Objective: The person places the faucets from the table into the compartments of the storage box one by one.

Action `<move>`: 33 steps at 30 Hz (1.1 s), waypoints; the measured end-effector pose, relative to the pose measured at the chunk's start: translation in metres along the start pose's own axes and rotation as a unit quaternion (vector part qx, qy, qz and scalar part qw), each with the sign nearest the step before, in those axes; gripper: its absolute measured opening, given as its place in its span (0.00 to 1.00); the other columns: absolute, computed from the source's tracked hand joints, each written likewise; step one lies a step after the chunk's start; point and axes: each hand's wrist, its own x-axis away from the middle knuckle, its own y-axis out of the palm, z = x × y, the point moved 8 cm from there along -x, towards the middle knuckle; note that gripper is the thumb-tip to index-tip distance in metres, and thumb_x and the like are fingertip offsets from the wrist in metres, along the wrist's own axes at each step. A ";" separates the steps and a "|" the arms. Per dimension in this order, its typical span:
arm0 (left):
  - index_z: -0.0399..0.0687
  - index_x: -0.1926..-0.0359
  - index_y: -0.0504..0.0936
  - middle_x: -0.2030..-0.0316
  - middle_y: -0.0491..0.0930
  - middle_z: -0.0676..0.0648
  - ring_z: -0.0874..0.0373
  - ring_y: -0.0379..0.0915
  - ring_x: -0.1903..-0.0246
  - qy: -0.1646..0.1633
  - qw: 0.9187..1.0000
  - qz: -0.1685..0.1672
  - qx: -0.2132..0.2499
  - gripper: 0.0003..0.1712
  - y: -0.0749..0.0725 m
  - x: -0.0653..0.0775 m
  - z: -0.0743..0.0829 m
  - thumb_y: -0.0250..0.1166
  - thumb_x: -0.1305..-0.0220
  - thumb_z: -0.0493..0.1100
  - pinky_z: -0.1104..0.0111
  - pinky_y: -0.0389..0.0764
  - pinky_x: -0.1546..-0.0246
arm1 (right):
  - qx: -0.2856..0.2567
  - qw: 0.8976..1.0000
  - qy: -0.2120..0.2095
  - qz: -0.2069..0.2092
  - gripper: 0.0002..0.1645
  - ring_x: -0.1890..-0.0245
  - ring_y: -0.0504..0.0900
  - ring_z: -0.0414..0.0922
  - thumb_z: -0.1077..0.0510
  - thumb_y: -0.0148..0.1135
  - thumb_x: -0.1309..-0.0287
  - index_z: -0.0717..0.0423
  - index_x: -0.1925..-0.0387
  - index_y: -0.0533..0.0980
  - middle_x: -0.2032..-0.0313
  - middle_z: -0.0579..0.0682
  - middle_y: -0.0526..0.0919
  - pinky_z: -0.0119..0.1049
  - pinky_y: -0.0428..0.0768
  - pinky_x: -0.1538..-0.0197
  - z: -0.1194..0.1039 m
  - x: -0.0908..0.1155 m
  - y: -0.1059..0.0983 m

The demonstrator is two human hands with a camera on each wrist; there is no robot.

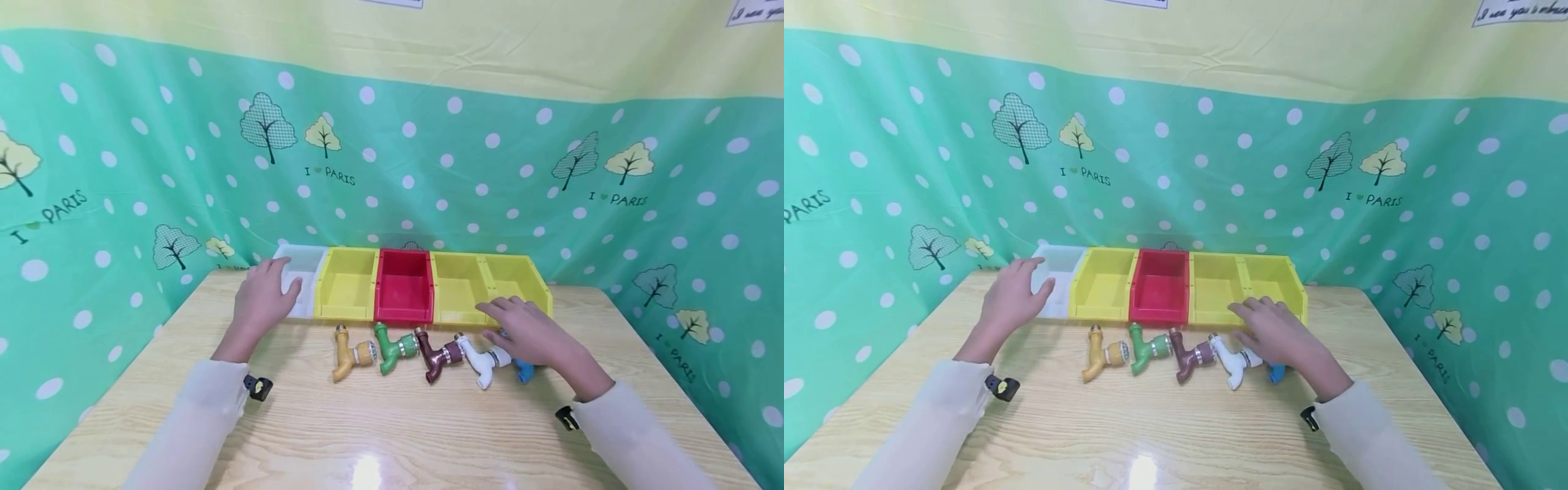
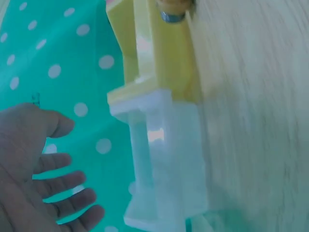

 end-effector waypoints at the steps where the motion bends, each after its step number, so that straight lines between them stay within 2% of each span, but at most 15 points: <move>1: 0.35 0.30 0.69 0.37 0.70 0.29 0.30 0.66 0.41 -0.010 1.000 -0.001 0.005 0.33 0.000 0.000 -0.005 0.57 0.25 0.52 0.36 0.76 0.51 | 0.005 1.000 -0.002 0.002 0.30 0.48 0.81 0.61 0.52 0.69 0.34 0.59 0.35 0.75 0.45 0.60 0.82 0.59 0.82 0.51 0.002 0.001 0.000; 6: 0.34 0.29 0.67 0.38 0.70 0.28 0.30 0.67 0.40 -0.054 0.997 -0.008 0.046 0.34 -0.001 -0.001 -0.028 0.54 0.24 0.54 0.34 0.77 0.50 | 0.026 0.999 -0.006 0.018 0.26 0.56 0.82 0.58 0.56 0.72 0.38 0.61 0.40 0.79 0.52 0.59 0.84 0.54 0.84 0.58 0.009 0.009 -0.002; 11: 0.32 0.30 0.68 0.41 0.73 0.28 0.31 0.72 0.45 -0.070 0.994 0.000 0.083 0.33 0.000 -0.003 -0.049 0.54 0.23 0.53 0.37 0.78 0.53 | 0.040 0.999 0.008 0.011 0.22 0.59 0.82 0.56 0.57 0.72 0.38 0.61 0.45 0.81 0.56 0.57 0.85 0.53 0.84 0.60 0.018 0.018 0.000; 14: 0.31 0.30 0.68 0.43 0.74 0.28 0.32 0.75 0.49 -0.082 0.989 -0.001 0.120 0.34 0.001 -0.003 -0.060 0.54 0.23 0.53 0.41 0.80 0.55 | 0.046 0.999 0.008 0.004 0.21 0.60 0.82 0.56 0.56 0.73 0.39 0.61 0.46 0.81 0.57 0.56 0.85 0.52 0.84 0.62 0.023 0.023 0.002; 19: 0.30 0.30 0.68 0.43 0.74 0.27 0.32 0.75 0.49 -0.118 0.981 -0.012 0.151 0.35 0.007 0.000 -0.078 0.52 0.22 0.56 0.45 0.82 0.54 | 0.054 0.998 0.009 -0.005 0.21 0.62 0.81 0.54 0.55 0.74 0.41 0.60 0.48 0.82 0.59 0.54 0.84 0.48 0.83 0.66 0.028 0.029 0.003; 24: 0.32 0.31 0.70 0.45 0.76 0.30 0.36 0.76 0.50 -0.147 0.974 -0.025 0.169 0.34 0.010 0.002 -0.088 0.52 0.22 0.56 0.52 0.83 0.58 | 0.063 0.998 0.005 -0.018 0.20 0.65 0.80 0.51 0.55 0.75 0.41 0.57 0.49 0.82 0.62 0.51 0.84 0.43 0.79 0.70 0.030 0.037 0.009; 28: 0.33 0.33 0.72 0.46 0.74 0.32 0.40 0.77 0.54 -0.171 0.964 -0.042 0.202 0.31 0.011 0.006 -0.093 0.54 0.22 0.54 0.61 0.84 0.62 | 0.055 0.998 -0.001 -0.029 0.21 0.66 0.79 0.49 0.55 0.75 0.41 0.55 0.47 0.82 0.62 0.49 0.83 0.42 0.77 0.71 0.034 0.042 0.016; 33: 0.33 0.35 0.73 0.46 0.74 0.32 0.43 0.80 0.57 -0.186 0.952 -0.058 0.235 0.27 0.015 0.009 -0.101 0.57 0.24 0.49 0.56 0.88 0.57 | 0.034 0.998 -0.008 -0.045 0.19 0.64 0.79 0.47 0.55 0.74 0.40 0.54 0.48 0.81 0.60 0.48 0.83 0.43 0.80 0.66 0.038 0.048 0.019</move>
